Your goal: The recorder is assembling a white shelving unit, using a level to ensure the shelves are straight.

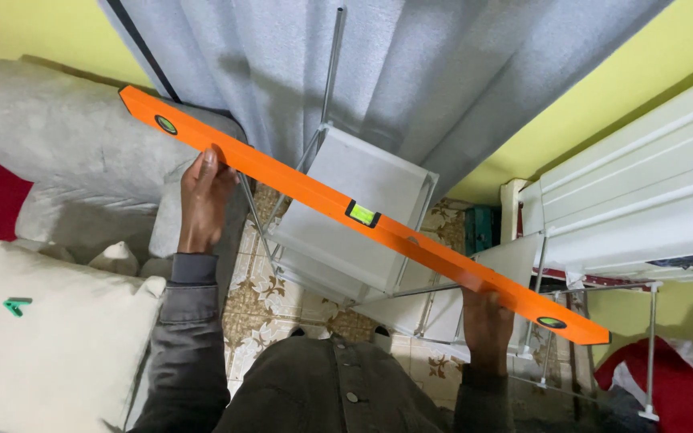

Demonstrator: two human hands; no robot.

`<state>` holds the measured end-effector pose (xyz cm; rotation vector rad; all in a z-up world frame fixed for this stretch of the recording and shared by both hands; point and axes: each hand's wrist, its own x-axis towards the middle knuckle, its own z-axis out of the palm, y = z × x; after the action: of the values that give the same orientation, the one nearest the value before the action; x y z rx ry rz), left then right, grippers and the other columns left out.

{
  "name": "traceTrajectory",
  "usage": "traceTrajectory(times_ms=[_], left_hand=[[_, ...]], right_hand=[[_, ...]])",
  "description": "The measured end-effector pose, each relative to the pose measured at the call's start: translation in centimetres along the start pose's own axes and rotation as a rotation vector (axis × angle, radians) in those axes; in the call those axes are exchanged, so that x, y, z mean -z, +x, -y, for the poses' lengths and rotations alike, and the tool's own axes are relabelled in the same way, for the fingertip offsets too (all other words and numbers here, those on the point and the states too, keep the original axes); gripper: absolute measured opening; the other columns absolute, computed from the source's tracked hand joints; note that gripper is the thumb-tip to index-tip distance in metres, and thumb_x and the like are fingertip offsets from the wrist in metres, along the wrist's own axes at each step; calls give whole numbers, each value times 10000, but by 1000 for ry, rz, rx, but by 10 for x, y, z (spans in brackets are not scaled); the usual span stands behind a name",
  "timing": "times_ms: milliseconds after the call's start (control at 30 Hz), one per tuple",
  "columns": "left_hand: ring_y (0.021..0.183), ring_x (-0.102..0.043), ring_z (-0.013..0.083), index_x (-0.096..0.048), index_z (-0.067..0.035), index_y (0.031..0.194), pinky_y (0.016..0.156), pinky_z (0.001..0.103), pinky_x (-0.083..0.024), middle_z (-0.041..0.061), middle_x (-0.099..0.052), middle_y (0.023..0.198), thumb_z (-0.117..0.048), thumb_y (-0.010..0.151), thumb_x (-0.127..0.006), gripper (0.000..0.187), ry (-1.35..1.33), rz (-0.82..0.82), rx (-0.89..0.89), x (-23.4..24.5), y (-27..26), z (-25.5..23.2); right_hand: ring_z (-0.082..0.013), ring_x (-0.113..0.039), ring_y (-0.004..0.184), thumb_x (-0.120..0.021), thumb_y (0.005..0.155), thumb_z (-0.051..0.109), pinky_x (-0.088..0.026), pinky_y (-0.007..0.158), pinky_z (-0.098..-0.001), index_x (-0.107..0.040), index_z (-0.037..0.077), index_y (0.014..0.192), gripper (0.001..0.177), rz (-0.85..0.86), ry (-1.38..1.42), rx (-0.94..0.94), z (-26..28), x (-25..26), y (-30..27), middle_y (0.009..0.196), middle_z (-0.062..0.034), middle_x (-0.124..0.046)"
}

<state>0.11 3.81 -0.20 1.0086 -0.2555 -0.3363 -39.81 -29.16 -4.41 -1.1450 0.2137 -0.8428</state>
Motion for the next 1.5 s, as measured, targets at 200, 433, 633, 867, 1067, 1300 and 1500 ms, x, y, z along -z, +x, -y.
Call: traceTrajectory(times_ms=[200,433,633,867,1067,1300,1500], left_hand=[[944,-580,135,-611,-18,1287,863,307,-486,33,-640,1079,-435,1099,-603,458,-25,70,-20,-15,31,-10],[1024,-702,221,-538,-19,1340,928,387,-576,120,-699,1127,-543,1027,-468,613,11,104,204,6,64,28],[1119,-666,238,-561,-8,1344,988,387,-555,127,-696,1251,-420,1087,-453,498,-96,-362,317,83,-24,129],[1097,-690,278,-601,7,1328,948,418,-565,150,-708,1236,-376,1076,-457,481,67,-600,429,72,-185,143],[1083,-730,300,-577,40,1324,941,432,-585,185,-719,1202,-330,1068,-450,468,68,-675,393,21,-225,145],[1065,-727,304,-583,62,1310,937,429,-596,191,-720,1179,-328,1077,-498,462,63,-549,333,-48,-238,146],[1075,-718,309,-575,62,1304,945,428,-587,186,-709,1189,-299,1079,-506,431,106,-596,389,-74,-264,154]], right_hand=[[-285,-578,1272,-668,1066,343,-426,1171,-529,-504,46,1386,466,-106,-127,6,27,-40,31,1345,-131,-593],[-267,-634,1217,-613,1067,397,-510,1104,-479,-569,54,1344,443,-293,34,-240,14,-49,86,1302,-102,-659],[-283,-677,1157,-621,1072,385,-534,1076,-459,-627,81,1315,389,-322,171,-536,-106,51,71,1214,-131,-710],[-264,-654,1172,-612,1037,392,-499,1080,-452,-624,128,1323,390,-343,196,-801,-164,79,64,1182,-100,-713],[-258,-644,1198,-624,1044,398,-508,1113,-449,-617,96,1316,407,-274,144,-852,-182,88,68,1174,-103,-699],[-257,-669,1116,-626,1046,370,-538,1030,-430,-639,49,1302,410,-184,315,-858,-213,117,66,1154,-125,-732],[-234,-667,1131,-669,999,390,-548,1028,-403,-621,79,1311,443,-239,289,-945,-224,128,59,1197,-88,-707]])
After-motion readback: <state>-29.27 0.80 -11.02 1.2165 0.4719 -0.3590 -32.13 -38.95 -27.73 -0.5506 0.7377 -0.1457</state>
